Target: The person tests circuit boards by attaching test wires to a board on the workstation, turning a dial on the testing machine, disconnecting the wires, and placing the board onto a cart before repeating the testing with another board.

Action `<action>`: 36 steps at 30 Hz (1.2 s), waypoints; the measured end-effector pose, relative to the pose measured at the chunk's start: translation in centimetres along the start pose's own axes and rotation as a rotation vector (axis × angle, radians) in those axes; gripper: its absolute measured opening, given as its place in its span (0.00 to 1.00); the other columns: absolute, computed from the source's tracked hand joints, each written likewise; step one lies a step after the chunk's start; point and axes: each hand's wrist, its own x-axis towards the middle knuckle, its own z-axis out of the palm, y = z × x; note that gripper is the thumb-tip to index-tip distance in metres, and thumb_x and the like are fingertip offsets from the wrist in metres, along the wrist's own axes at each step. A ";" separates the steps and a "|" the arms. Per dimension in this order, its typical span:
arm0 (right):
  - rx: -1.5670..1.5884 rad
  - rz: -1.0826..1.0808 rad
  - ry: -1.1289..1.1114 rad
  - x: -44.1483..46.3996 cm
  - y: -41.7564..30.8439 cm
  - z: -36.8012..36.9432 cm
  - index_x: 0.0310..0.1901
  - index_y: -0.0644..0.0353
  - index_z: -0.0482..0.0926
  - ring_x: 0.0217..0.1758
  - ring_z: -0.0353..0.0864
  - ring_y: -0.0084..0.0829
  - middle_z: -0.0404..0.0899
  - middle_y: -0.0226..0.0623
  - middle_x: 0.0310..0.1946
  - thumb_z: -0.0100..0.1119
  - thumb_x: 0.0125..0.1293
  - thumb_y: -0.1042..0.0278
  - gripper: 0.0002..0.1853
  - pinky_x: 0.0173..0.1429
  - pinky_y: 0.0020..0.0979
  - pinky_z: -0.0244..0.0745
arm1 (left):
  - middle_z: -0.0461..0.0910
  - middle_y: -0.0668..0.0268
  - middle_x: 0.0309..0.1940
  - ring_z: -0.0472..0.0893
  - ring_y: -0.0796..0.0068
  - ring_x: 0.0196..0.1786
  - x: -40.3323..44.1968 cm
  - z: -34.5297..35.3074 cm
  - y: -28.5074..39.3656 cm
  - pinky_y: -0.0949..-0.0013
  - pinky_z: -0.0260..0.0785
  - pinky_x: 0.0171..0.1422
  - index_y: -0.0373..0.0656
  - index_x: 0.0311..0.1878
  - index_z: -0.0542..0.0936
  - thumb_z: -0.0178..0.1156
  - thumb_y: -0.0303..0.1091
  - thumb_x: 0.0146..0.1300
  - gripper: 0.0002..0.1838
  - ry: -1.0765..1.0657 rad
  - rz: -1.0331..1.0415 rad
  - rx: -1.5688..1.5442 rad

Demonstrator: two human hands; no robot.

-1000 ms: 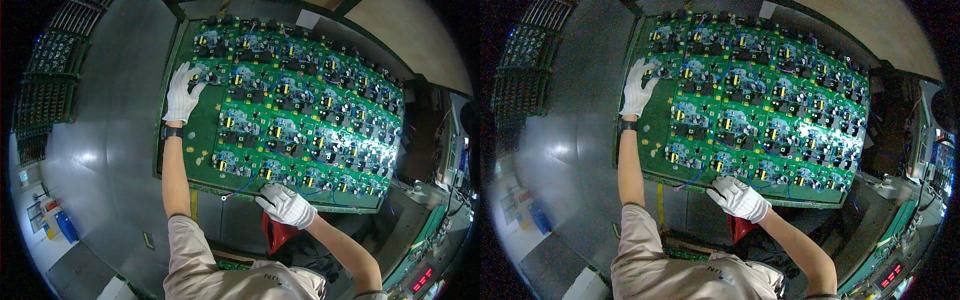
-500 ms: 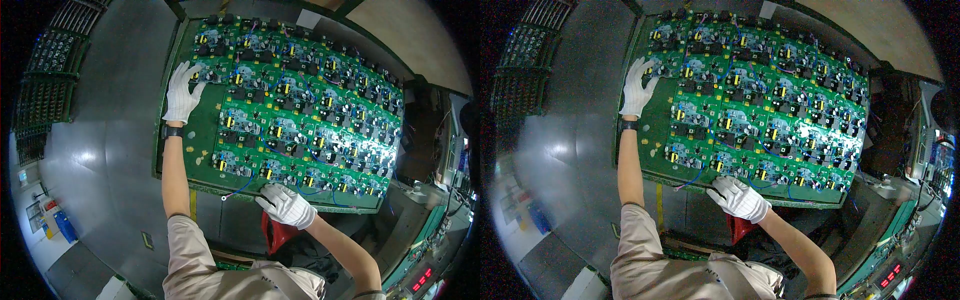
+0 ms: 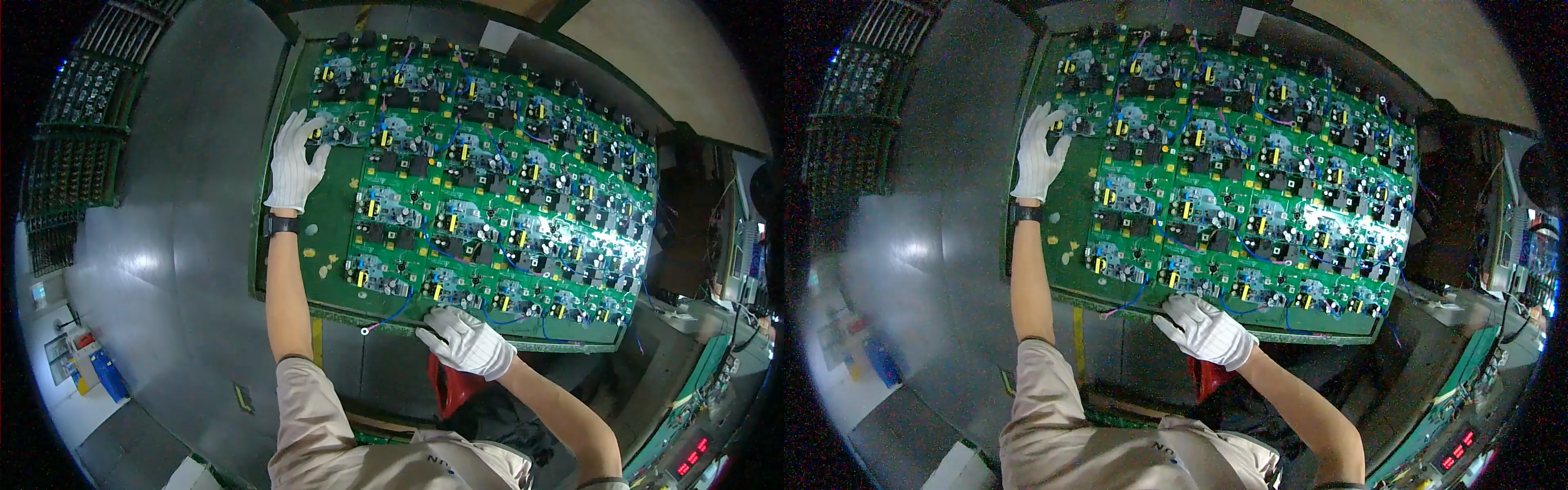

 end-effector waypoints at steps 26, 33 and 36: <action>-0.047 0.006 -0.010 0.5 -0.2 -0.7 0.70 0.52 0.73 0.64 0.83 0.41 0.81 0.40 0.61 0.64 0.65 0.61 0.30 0.69 0.42 0.80 | 0.72 0.52 0.76 0.68 0.44 0.79 0.2 -0.4 0.6 0.45 0.61 0.82 0.53 0.67 0.79 0.66 0.37 0.69 0.24 -0.035 -0.018 0.043; -0.034 0.016 -0.013 0.7 -0.3 -0.9 0.69 0.51 0.74 0.63 0.83 0.40 0.81 0.39 0.60 0.64 0.65 0.62 0.29 0.69 0.41 0.79 | 0.72 0.52 0.75 0.68 0.44 0.79 0.0 -0.4 0.5 0.46 0.62 0.81 0.51 0.67 0.79 0.66 0.35 0.69 0.23 -0.034 -0.004 0.050; -0.019 0.017 -0.022 0.1 -0.2 -0.2 0.71 0.50 0.74 0.68 0.78 0.44 0.77 0.41 0.63 0.70 0.60 0.64 0.35 0.72 0.44 0.77 | 0.73 0.52 0.74 0.69 0.45 0.78 0.2 -0.4 0.5 0.46 0.61 0.81 0.52 0.64 0.79 0.68 0.34 0.65 0.24 -0.022 -0.011 0.021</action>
